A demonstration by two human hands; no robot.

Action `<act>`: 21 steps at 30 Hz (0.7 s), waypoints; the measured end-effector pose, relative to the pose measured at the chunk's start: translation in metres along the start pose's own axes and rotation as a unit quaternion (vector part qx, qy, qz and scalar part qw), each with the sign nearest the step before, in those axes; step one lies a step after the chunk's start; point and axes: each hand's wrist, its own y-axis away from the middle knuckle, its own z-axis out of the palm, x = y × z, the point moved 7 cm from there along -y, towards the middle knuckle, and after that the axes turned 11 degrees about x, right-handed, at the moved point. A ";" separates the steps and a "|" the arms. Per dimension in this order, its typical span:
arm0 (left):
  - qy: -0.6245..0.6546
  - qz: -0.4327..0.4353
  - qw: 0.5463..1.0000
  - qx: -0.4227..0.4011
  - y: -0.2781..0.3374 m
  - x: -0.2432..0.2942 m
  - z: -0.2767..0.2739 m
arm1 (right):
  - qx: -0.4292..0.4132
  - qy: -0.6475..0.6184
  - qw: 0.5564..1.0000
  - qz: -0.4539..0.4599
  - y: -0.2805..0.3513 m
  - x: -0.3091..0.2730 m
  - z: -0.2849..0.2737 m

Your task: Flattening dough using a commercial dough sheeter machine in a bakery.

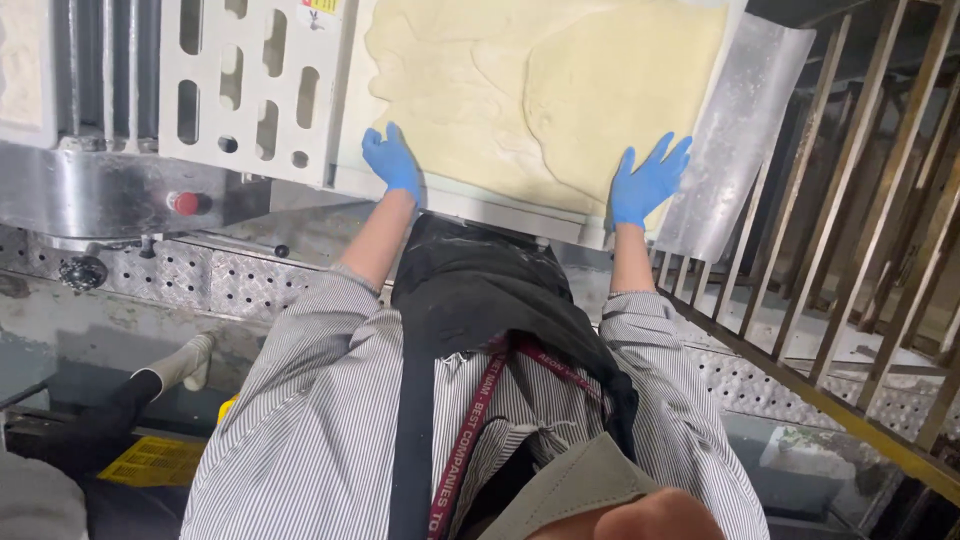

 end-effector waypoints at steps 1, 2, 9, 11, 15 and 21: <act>-0.063 -0.032 0.996 0.054 -0.006 -0.001 0.012 | -0.009 -0.058 0.998 0.012 -0.002 0.004 -0.006; -0.125 -0.064 0.984 0.109 -0.011 -0.001 0.024 | -0.018 -0.116 0.993 0.023 -0.004 0.008 -0.013; -0.296 -0.037 0.940 0.167 0.015 0.116 0.026 | 0.079 -0.117 0.990 -0.022 0.038 0.023 -0.018; -0.156 -0.047 0.975 0.151 0.003 0.091 0.045 | 0.092 -0.147 0.985 -0.003 0.044 0.023 -0.020; 0.006 -0.044 0.998 0.040 -0.041 0.022 0.115 | 0.052 -0.178 0.983 0.016 0.047 0.029 -0.035; 0.037 0.266 0.942 -0.203 0.136 0.203 0.172 | 0.091 -0.231 0.969 -0.005 0.048 0.041 -0.018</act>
